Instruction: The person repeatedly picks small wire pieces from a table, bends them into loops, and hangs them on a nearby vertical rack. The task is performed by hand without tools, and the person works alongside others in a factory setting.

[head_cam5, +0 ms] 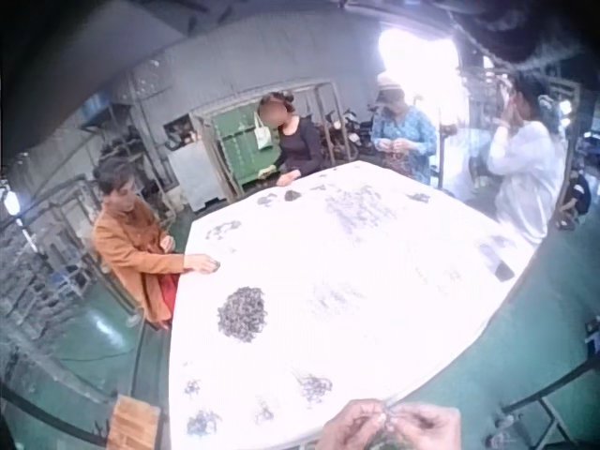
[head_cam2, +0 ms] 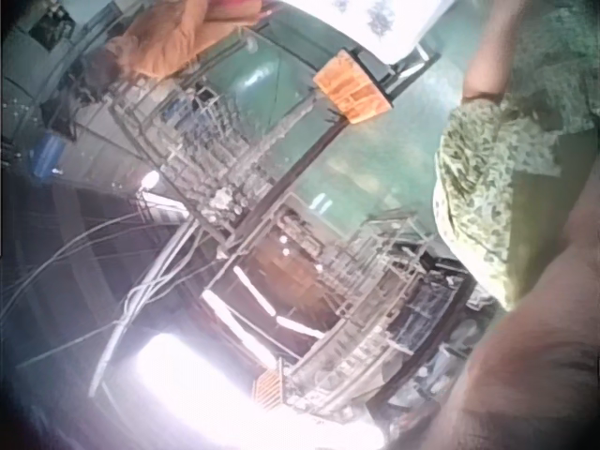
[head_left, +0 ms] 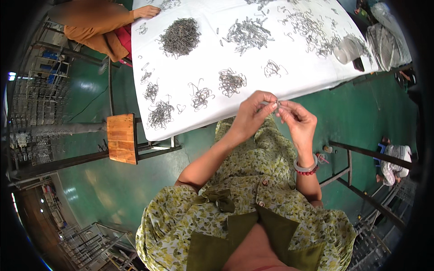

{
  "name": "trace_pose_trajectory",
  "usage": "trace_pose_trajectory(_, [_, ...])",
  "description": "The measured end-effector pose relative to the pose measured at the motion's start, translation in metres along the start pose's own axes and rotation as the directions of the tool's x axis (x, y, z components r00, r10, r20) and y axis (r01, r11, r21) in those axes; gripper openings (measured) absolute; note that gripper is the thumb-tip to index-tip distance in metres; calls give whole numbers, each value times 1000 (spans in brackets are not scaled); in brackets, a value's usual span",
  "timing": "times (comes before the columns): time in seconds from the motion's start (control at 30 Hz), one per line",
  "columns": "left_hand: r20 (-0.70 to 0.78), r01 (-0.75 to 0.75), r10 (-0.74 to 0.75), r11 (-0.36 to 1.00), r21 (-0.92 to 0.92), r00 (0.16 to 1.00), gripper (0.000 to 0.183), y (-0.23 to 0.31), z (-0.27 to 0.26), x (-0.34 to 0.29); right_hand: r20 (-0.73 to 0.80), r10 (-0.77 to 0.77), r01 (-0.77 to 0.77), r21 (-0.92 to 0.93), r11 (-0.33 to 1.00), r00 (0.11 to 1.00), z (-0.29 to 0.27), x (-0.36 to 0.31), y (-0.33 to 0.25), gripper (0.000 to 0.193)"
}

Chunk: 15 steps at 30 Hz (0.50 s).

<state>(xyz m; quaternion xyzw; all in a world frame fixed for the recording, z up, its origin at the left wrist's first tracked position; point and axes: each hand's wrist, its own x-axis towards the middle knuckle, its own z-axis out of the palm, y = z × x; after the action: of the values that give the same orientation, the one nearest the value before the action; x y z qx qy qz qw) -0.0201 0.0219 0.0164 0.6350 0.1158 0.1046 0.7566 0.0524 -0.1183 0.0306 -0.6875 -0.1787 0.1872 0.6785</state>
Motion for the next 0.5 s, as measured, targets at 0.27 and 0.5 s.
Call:
trace_pose_trajectory(0.27, [-128, -128, 156, 970, 205, 979, 14, 12, 4, 3, -85, -85, 85, -1, 996, 993, -9, 33, 1, 20])
trace_pose_trajectory(0.5, [-93, -70, 93, 971, 227, 991, 13, 3, 6, 8, 96, -169, 195, -453, 870, 981, -3, 192, 47, 19])
